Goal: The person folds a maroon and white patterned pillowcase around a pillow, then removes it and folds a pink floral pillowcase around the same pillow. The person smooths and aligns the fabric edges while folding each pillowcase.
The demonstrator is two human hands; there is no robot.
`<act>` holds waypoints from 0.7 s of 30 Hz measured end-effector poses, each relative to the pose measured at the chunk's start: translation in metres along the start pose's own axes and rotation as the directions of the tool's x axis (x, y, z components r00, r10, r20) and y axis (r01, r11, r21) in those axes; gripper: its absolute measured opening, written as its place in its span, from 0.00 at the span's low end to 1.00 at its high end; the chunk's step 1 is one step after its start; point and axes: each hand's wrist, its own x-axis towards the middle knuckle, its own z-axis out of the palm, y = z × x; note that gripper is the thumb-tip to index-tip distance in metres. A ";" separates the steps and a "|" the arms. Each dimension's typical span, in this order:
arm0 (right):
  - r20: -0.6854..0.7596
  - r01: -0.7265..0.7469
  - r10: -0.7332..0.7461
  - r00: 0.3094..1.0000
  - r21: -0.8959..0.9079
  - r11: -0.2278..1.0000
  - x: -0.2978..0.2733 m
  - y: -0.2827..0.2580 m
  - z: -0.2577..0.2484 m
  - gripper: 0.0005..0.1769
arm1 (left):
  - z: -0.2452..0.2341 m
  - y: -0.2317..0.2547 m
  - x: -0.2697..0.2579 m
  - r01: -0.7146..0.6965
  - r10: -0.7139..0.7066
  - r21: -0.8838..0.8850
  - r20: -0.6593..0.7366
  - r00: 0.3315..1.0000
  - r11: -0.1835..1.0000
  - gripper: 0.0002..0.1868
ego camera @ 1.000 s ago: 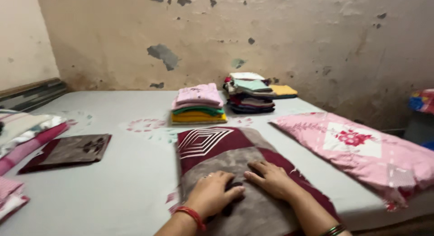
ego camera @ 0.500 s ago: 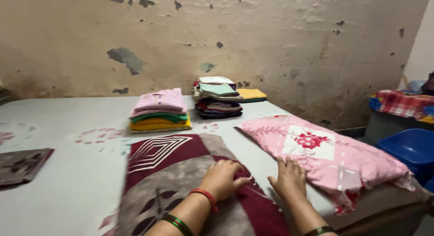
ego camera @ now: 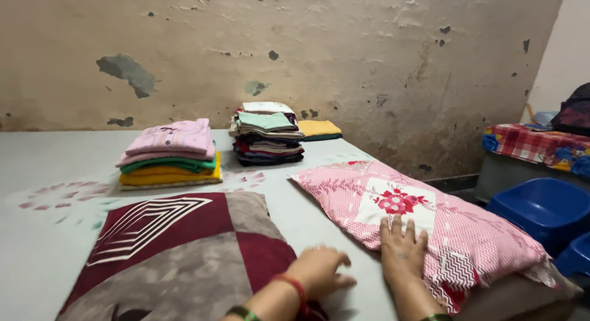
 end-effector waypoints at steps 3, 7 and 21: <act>-0.040 -0.006 0.007 0.999 0.035 0.999 0.014 0.005 0.015 0.29 | 0.017 -0.012 -0.013 -0.035 0.039 -0.162 0.022 0.999 0.986 0.24; -0.145 -0.088 0.149 0.978 0.362 0.928 0.034 0.022 0.006 0.24 | 0.021 -0.023 -0.001 0.191 -0.207 -0.518 0.027 0.978 0.833 0.33; -0.339 0.164 0.405 0.849 0.898 0.408 -0.061 0.028 -0.223 0.28 | -0.081 0.006 0.011 0.153 -0.586 -0.980 0.200 0.785 -0.129 0.43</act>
